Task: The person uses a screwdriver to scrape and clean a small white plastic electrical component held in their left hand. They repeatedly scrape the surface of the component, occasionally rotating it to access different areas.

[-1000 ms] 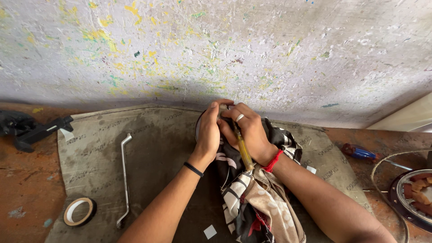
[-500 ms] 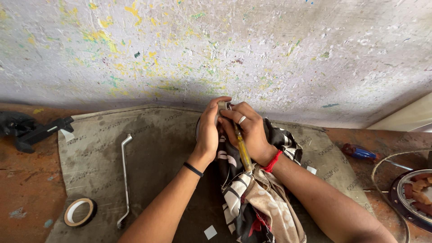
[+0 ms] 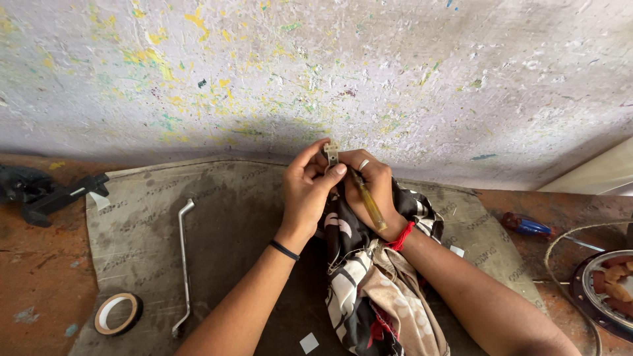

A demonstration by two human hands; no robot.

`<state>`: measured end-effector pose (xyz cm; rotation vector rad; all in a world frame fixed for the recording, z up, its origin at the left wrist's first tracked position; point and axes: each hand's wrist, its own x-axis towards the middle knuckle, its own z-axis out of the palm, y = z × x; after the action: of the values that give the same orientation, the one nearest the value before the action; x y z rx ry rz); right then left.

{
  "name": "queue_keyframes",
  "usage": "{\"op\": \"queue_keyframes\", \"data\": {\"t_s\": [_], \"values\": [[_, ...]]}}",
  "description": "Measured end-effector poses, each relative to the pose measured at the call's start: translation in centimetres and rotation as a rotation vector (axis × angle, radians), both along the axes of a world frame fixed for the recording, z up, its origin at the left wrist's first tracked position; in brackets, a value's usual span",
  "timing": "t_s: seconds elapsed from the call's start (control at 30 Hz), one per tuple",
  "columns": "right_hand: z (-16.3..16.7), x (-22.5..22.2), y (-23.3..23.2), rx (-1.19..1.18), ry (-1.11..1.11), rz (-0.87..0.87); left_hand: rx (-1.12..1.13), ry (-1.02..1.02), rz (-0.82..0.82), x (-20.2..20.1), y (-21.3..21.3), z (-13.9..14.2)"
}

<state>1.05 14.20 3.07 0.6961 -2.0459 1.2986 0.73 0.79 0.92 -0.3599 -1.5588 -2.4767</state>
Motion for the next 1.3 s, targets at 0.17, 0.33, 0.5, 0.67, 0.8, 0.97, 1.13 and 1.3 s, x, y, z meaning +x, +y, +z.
{"op": "queue_keyframes", "data": {"t_s": [0.17,0.33,0.5,0.67,0.8,0.97,1.13,1.3], "values": [[-0.9,-0.7,-0.1,-0.192,-0.080,-0.160,0.013,0.025,0.061,0.0,0.1,0.1],[-1.1,-0.8,-0.1,-0.273,-0.053,-0.279,-0.046,0.038,0.095,-0.1,-0.2,0.0],[-0.4,-0.2,-0.3,-0.200,0.034,-0.266,-0.084,0.036,0.091,0.0,-0.1,0.1],[0.6,0.6,-0.1,-0.087,0.117,-0.151,-0.017,0.004,0.045,0.1,0.1,0.1],[1.1,1.1,-0.1,0.000,0.219,-0.072,0.223,-0.098,-0.033,0.2,-0.5,0.2],[1.4,1.3,-0.8,0.000,0.175,-0.134,0.447,-0.318,-0.157,-0.3,-1.5,0.3],[1.5,1.6,-0.9,0.065,0.265,0.025,0.518,-0.354,-0.251,-0.5,-1.2,-0.3],[1.5,1.1,-0.5,0.171,0.220,0.105,0.406,-0.292,-0.232,-0.5,-1.2,-0.6]]}}
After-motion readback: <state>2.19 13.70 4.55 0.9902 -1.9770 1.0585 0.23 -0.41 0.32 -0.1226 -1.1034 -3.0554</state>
